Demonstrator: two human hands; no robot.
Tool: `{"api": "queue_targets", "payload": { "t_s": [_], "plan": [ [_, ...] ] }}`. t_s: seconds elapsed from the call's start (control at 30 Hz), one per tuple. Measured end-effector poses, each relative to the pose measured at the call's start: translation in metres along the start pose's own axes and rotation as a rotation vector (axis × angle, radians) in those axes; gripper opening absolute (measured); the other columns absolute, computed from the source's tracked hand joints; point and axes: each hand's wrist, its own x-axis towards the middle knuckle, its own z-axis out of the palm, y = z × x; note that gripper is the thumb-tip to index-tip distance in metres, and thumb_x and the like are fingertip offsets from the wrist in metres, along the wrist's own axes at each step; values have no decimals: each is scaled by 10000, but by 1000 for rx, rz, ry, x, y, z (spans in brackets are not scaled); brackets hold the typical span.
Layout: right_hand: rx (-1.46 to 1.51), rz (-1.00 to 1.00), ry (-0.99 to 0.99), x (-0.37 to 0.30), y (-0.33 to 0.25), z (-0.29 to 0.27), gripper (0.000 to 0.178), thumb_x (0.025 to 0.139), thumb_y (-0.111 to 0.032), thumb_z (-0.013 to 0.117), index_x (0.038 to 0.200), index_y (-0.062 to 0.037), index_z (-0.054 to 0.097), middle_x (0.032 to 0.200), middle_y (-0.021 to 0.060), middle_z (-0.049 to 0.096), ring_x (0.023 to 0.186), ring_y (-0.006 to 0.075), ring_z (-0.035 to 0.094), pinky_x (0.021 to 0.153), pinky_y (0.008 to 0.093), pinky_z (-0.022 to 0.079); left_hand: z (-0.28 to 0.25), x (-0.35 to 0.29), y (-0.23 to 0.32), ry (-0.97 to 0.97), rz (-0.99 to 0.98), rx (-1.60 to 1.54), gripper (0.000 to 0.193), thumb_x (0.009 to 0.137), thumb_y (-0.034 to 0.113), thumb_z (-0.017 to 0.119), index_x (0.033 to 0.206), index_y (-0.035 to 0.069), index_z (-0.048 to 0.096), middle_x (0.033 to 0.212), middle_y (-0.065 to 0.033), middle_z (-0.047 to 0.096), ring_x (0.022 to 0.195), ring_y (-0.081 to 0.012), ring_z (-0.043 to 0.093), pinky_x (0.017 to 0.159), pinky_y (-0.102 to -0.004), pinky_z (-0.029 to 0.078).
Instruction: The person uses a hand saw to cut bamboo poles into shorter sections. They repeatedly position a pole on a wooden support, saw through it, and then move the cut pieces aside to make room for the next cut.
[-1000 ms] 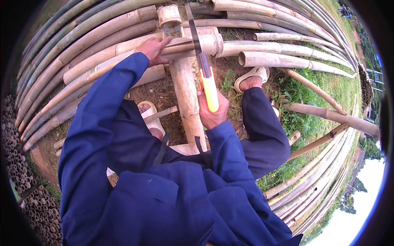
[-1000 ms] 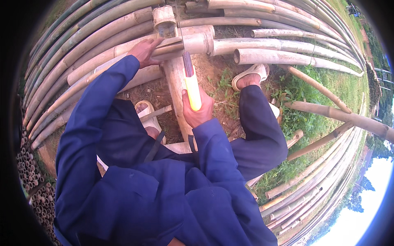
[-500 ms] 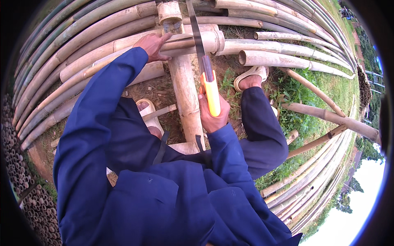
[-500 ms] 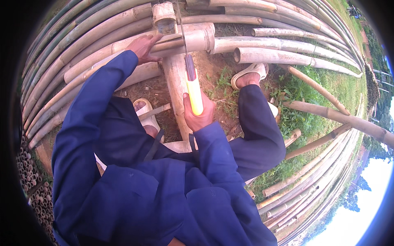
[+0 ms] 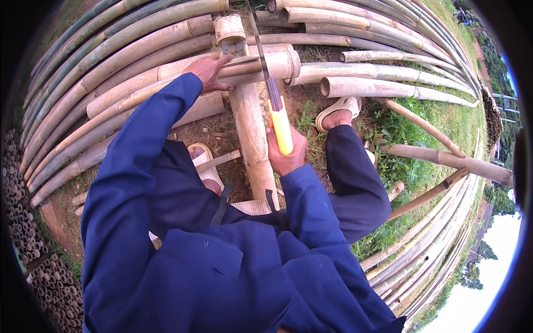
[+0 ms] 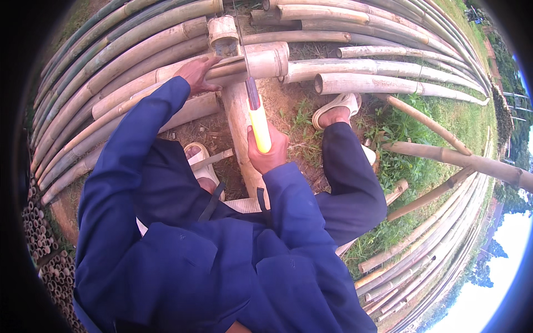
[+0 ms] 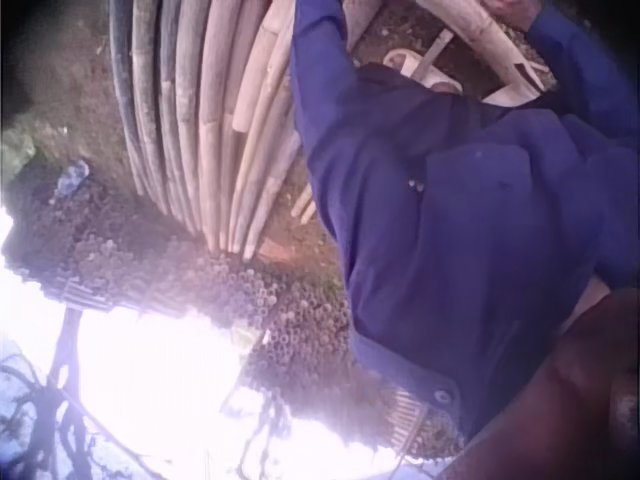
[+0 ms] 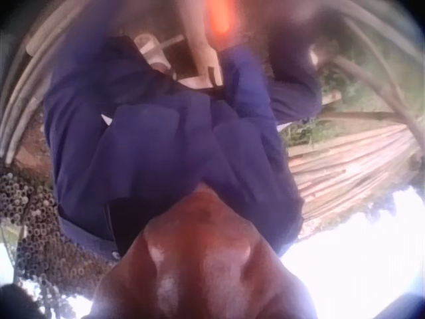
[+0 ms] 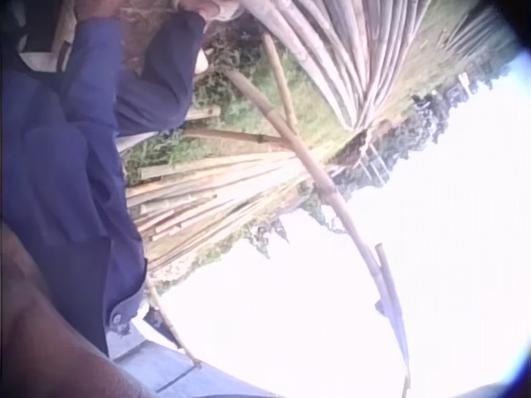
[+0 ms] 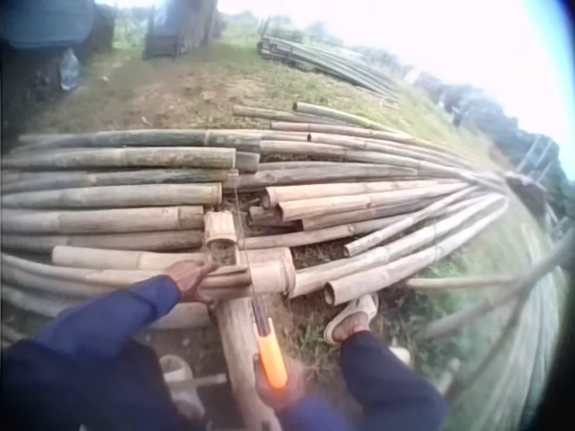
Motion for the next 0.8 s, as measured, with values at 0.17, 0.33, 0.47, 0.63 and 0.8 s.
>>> {"api": "queue_targets", "payload": {
  "t_s": [0.17,0.33,0.47,0.63,0.8],
  "plan": [
    [18,48,13,-6,0,-1,151,922,-52,711,1038,43,693,826,65,694,743,99,623,700,279,515,3,-17,8,258,128,123,596,850,399,776,1301,95,532,1210,-151,616,1115,-364,634,918,-477,535],
    [66,30,10,-4,11,-7,133,920,-53,713,1007,47,699,797,71,689,716,113,625,679,294,509,-6,-41,28,122,25,95,380,957,350,658,1155,63,507,1127,-179,651,1015,-379,670,826,-486,545],
    [122,-42,84,-7,20,-6,155,920,-71,715,1010,54,697,761,95,677,695,123,623,665,312,513,-15,-65,41,53,1,115,399,1015,455,561,1128,81,480,980,-221,689,906,-415,682,733,-505,536],
    [137,-20,58,-8,19,-6,170,921,-58,710,1041,62,697,805,108,695,728,126,638,688,308,519,-40,-55,3,169,-62,212,393,1041,489,489,1059,97,472,914,-192,703,840,-431,687,660,-536,528],
    [128,-29,41,-6,10,-9,156,926,-50,701,1030,66,690,799,106,689,721,129,632,679,311,517,-56,-25,-53,174,-314,389,422,1019,495,533,1152,95,545,1089,-185,699,1016,-369,685,851,-489,537]
  ]
}}
